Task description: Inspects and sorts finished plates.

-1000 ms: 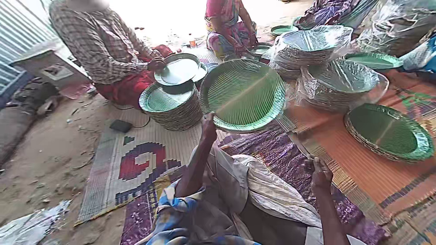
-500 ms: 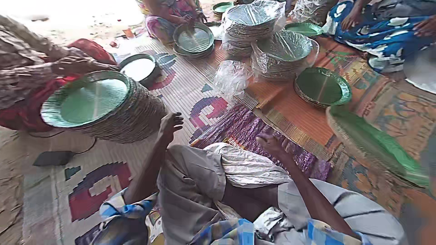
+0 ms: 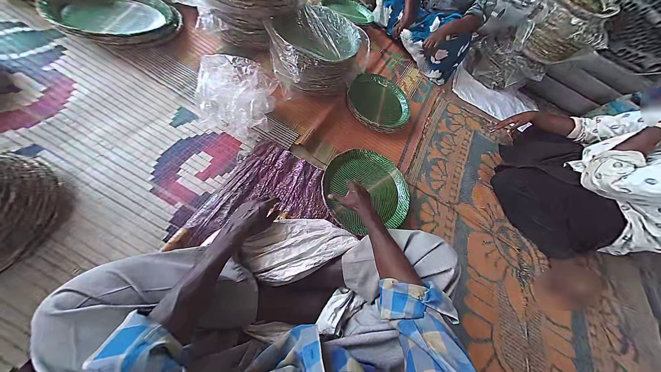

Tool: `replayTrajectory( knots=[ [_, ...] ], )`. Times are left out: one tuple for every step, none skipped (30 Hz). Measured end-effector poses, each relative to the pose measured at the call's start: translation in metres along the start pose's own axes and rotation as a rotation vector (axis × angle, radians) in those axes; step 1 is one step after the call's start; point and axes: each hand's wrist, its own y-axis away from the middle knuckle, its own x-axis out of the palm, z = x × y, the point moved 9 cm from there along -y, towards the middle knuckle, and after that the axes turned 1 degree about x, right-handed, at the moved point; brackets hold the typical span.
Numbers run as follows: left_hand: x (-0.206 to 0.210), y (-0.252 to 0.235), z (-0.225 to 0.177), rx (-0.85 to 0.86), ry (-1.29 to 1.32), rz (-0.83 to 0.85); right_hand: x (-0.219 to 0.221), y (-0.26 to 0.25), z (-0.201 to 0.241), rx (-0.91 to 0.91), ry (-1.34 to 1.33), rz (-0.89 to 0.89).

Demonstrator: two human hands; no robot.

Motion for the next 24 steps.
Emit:
replayTrajectory(
  knots=[
    [0.000,0.000,0.001,-0.012,0.004,0.004,0.019,0.004,0.016,-0.062,0.050,0.058],
    [-0.001,0.001,0.002,-0.012,0.026,-0.004,0.036,0.009,0.032,-0.115,0.103,0.094],
    [-0.005,0.001,0.005,0.000,0.057,-0.029,0.047,0.013,0.044,-0.140,0.160,0.119],
    [-0.008,0.002,0.007,0.013,0.092,-0.051,0.052,0.015,0.050,-0.137,0.192,0.133],
    [-0.008,0.003,0.008,0.026,0.125,-0.067,0.052,0.014,0.048,-0.107,0.190,0.139],
    [-0.009,0.003,0.009,0.040,0.143,-0.077,0.048,0.012,0.042,-0.064,0.157,0.132],
    [-0.009,0.003,0.008,0.056,0.150,-0.088,0.042,0.007,0.034,-0.024,0.111,0.105],
    [-0.008,0.002,0.007,0.073,0.151,-0.098,0.033,0.001,0.023,0.013,0.061,0.060],
    [-0.008,0.001,0.006,0.083,0.154,-0.100,0.023,-0.005,0.010,0.053,0.019,0.012],
    [-0.008,0.000,0.004,0.085,0.154,-0.103,0.013,-0.011,-0.003,0.095,-0.012,-0.025],
    [-0.007,0.001,0.004,0.077,0.148,-0.097,0.007,-0.016,-0.016,0.127,-0.050,-0.056],
    [-0.006,0.001,0.004,0.069,0.143,-0.086,0.003,-0.020,-0.029,0.144,-0.099,-0.091],
    [-0.006,0.002,0.003,0.059,0.137,-0.078,-0.001,-0.022,-0.040,0.161,-0.161,-0.123],
    [-0.006,0.003,0.002,0.057,0.133,-0.075,-0.004,-0.024,-0.048,0.171,-0.232,-0.160],
    [-0.006,0.003,0.002,0.055,0.132,-0.073,-0.007,-0.027,-0.053,0.181,-0.288,-0.190],
    [-0.006,0.003,0.001,0.053,0.135,-0.071,-0.007,-0.029,-0.056,0.195,-0.321,-0.193],
    [-0.005,0.004,0.000,0.047,0.141,-0.064,-0.006,-0.030,-0.058,0.197,-0.337,-0.195],
    [-0.004,0.004,0.000,0.045,0.148,-0.059,-0.005,-0.030,-0.059,0.190,-0.349,-0.202],
    [-0.004,0.005,-0.001,0.048,0.154,-0.059,-0.004,-0.030,-0.059,0.188,-0.359,-0.206],
    [-0.004,0.005,-0.001,0.048,0.159,-0.057,-0.005,-0.031,-0.060,0.186,-0.375,-0.214],
    [-0.004,0.005,-0.001,0.046,0.166,-0.053,-0.004,-0.031,-0.061,0.189,-0.400,-0.225],
    [-0.003,0.006,-0.002,0.042,0.172,-0.046,-0.003,-0.032,-0.064,0.197,-0.426,-0.230],
    [-0.003,0.007,-0.002,0.031,0.175,-0.033,-0.003,-0.033,-0.068,0.205,-0.447,-0.232],
    [-0.002,0.007,-0.002,0.024,0.173,-0.024,-0.002,-0.036,-0.072,0.215,-0.462,-0.233]
  ],
)
